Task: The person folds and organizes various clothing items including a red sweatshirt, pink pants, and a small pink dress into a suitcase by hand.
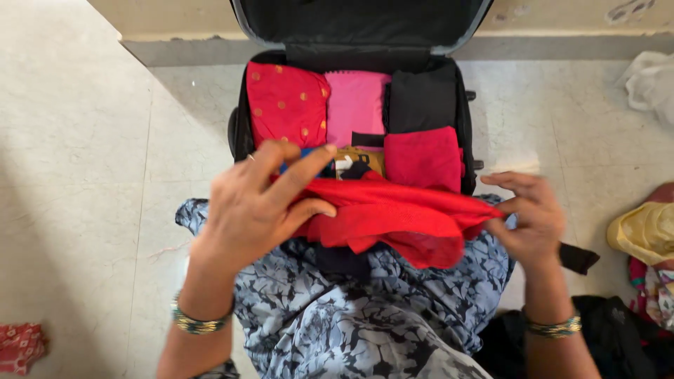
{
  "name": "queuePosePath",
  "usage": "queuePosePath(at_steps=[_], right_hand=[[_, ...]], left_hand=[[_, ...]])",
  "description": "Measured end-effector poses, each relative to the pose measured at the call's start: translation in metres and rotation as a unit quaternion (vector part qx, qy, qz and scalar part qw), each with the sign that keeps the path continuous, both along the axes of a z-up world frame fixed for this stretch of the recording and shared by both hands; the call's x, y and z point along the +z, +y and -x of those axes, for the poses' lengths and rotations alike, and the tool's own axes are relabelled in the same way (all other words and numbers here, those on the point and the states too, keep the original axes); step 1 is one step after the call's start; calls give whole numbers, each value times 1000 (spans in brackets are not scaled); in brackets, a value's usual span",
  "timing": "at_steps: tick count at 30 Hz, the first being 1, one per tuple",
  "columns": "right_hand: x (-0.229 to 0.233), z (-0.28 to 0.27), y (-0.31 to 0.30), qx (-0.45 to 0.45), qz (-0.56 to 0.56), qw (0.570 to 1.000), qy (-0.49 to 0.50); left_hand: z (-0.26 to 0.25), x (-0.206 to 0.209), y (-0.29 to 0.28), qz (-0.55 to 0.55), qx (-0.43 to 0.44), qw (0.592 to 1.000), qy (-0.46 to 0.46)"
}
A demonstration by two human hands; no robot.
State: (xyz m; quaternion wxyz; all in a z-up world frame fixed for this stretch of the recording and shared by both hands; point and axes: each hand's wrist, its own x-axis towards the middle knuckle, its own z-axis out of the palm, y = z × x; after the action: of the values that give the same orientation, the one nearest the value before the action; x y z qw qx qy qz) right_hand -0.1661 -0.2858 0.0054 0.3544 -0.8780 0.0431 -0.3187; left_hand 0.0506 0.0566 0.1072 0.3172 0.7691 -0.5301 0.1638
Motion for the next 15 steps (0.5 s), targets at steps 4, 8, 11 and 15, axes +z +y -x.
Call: queuePosePath(at_steps=[4,8,11,15], right_hand=[[53,-9,-5,-75,129,988,-39],[69,-9,-37,-136,-52,989,-33],[88,-15,-74,-105,-50,993,-18],[119,-57,-50,-20,171,985,23]], left_hand=[[-23,36,-5,-59,13,993,-102],[-33,53,-7,-113,58,953,-274],[-35,67,0,-31,35,964,-261],[-44,71,-20,37,-21,989,-139]])
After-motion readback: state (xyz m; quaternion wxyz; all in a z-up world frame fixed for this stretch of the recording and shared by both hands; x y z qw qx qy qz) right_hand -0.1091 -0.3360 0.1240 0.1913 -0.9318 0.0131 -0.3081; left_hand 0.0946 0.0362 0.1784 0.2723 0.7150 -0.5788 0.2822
